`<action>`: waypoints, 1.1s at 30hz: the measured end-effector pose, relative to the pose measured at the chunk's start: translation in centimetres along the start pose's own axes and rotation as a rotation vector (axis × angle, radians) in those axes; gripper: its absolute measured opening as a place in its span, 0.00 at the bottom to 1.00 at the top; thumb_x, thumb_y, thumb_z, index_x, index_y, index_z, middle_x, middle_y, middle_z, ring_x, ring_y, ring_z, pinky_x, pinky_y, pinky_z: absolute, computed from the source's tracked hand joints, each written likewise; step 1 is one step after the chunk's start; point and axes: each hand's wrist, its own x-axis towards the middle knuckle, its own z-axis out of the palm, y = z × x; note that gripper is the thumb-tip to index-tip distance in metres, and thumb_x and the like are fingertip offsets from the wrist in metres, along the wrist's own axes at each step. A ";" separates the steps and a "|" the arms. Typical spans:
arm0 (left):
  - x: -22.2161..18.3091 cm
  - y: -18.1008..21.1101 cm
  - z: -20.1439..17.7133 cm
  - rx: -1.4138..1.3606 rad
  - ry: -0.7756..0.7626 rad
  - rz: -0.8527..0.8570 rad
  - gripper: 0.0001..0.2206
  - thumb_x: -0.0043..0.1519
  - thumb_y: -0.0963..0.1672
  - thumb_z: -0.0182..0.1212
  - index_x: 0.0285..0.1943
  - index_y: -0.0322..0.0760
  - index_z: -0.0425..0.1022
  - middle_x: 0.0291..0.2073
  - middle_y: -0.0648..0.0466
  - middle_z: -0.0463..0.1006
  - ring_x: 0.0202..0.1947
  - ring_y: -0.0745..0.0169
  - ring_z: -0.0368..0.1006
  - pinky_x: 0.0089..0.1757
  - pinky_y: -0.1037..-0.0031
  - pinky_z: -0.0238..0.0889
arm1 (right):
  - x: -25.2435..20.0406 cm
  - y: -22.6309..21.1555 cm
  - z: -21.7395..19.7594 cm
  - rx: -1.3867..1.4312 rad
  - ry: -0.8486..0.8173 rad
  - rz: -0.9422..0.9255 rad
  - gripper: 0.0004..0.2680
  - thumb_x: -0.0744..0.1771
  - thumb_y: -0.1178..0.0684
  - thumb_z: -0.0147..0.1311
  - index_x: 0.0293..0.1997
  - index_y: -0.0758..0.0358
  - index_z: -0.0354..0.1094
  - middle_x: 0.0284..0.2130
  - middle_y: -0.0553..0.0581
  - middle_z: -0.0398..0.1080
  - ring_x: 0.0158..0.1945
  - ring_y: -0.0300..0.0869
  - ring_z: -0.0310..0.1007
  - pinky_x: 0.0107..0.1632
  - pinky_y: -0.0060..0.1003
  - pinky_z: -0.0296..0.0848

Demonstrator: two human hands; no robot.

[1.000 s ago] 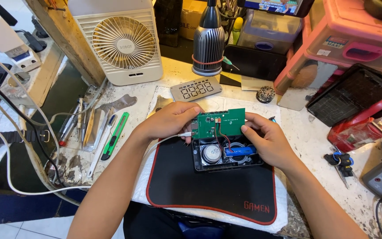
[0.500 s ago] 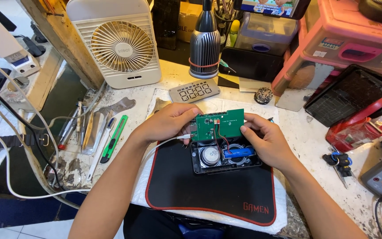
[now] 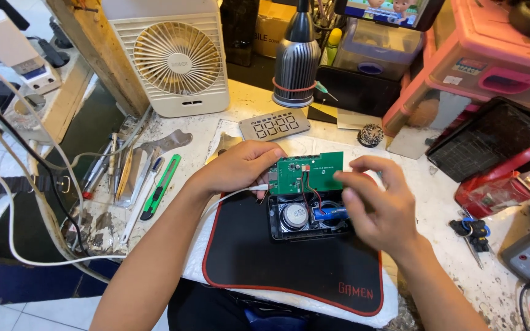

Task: Assembling and testing a digital clock by connecting the display board and checking circuits with a multimeter.

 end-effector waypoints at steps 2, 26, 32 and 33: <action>0.2 -0.4 -0.1 -0.003 -0.008 0.010 0.17 0.72 0.44 0.41 0.46 0.30 0.78 0.20 0.45 0.78 0.18 0.62 0.79 0.24 0.78 0.74 | 0.3 -1.3 0.1 0.009 -0.054 -0.069 0.10 0.68 0.49 0.52 0.50 0.55 0.78 0.49 0.60 0.69 0.49 0.52 0.72 0.57 0.44 0.70; 1.0 -1.7 -0.7 0.037 -0.050 0.097 0.16 0.71 0.44 0.44 0.47 0.30 0.80 0.19 0.48 0.78 0.20 0.63 0.80 0.26 0.77 0.74 | 0.3 -2.8 1.7 -0.215 -0.233 -0.193 0.12 0.69 0.40 0.48 0.50 0.50 0.75 0.44 0.55 0.63 0.43 0.48 0.67 0.59 0.53 0.60; 0.3 -0.6 -0.5 0.036 -0.053 0.102 0.16 0.72 0.44 0.44 0.47 0.30 0.80 0.19 0.48 0.78 0.21 0.63 0.81 0.27 0.77 0.74 | 0.2 -2.7 1.9 -0.179 -0.214 -0.184 0.12 0.70 0.41 0.47 0.50 0.50 0.76 0.41 0.54 0.64 0.42 0.48 0.67 0.59 0.53 0.60; 0.3 -0.6 -0.6 0.026 -0.060 0.111 0.16 0.72 0.44 0.44 0.48 0.30 0.80 0.19 0.49 0.78 0.21 0.63 0.81 0.26 0.78 0.74 | 0.1 -2.5 2.1 -0.153 -0.151 -0.142 0.09 0.68 0.45 0.52 0.47 0.51 0.76 0.37 0.52 0.64 0.39 0.46 0.68 0.57 0.50 0.63</action>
